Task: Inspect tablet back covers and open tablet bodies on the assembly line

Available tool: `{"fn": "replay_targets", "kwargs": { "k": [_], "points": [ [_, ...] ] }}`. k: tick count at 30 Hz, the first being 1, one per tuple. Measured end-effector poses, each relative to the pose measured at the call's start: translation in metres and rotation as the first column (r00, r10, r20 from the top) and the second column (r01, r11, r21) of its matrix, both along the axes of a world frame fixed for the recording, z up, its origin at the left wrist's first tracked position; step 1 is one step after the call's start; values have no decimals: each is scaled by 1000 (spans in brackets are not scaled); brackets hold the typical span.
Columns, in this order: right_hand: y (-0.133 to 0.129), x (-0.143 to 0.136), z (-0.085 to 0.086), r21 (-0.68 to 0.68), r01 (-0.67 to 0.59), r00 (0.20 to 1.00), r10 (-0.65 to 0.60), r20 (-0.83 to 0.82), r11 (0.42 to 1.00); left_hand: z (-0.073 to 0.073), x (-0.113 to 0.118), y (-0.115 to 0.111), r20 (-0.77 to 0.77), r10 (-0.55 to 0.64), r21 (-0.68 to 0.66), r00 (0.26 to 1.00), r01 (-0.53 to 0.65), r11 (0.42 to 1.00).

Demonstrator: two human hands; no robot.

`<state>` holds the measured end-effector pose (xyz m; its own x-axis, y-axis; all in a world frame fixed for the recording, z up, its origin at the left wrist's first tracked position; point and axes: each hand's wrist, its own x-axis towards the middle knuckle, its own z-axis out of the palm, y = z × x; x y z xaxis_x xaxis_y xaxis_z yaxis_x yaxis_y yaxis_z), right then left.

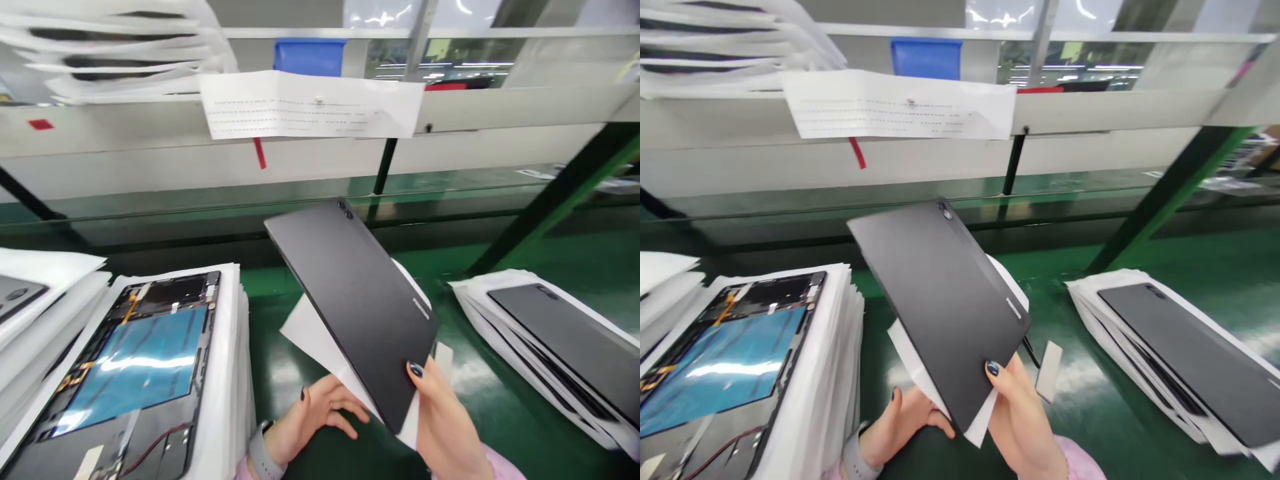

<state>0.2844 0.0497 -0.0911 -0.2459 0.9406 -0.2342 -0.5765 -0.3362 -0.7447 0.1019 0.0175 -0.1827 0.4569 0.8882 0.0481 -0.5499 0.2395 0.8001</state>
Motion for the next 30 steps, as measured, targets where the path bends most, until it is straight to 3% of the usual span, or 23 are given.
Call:
{"fn": "replay_targets", "kwargs": {
  "k": [2,4,6,8,10,15,22,27,30],
  "points": [
    [1,-7,-23,-12,-43,998,44,55,999,9,-4,1,114,140,-39,984,-136,990],
    [2,-12,-48,13,-102,983,99,155,995,14,-7,4,197,376,-221,905,-333,917],
    [6,-15,-68,53,-189,944,167,283,980,15,-11,8,140,622,-471,771,-501,726],
    [17,-14,-77,67,-279,890,232,393,958,12,-15,12,18,745,-618,667,-578,533],
    [37,-10,-77,59,-296,862,240,447,953,9,-19,15,-60,772,-657,633,-607,447],
    [83,6,-63,58,-97,938,72,339,994,8,-20,10,-153,721,-691,675,-595,411],
    [75,8,-65,-83,-377,891,386,240,923,12,-18,1,-182,582,-719,792,-511,471],
    [73,11,-70,-286,-360,883,424,202,888,18,-19,6,-163,562,-758,811,-468,455],
    [74,12,-67,-337,-331,898,404,176,881,20,-20,9,-46,533,-751,845,-381,539]
  ]
}}
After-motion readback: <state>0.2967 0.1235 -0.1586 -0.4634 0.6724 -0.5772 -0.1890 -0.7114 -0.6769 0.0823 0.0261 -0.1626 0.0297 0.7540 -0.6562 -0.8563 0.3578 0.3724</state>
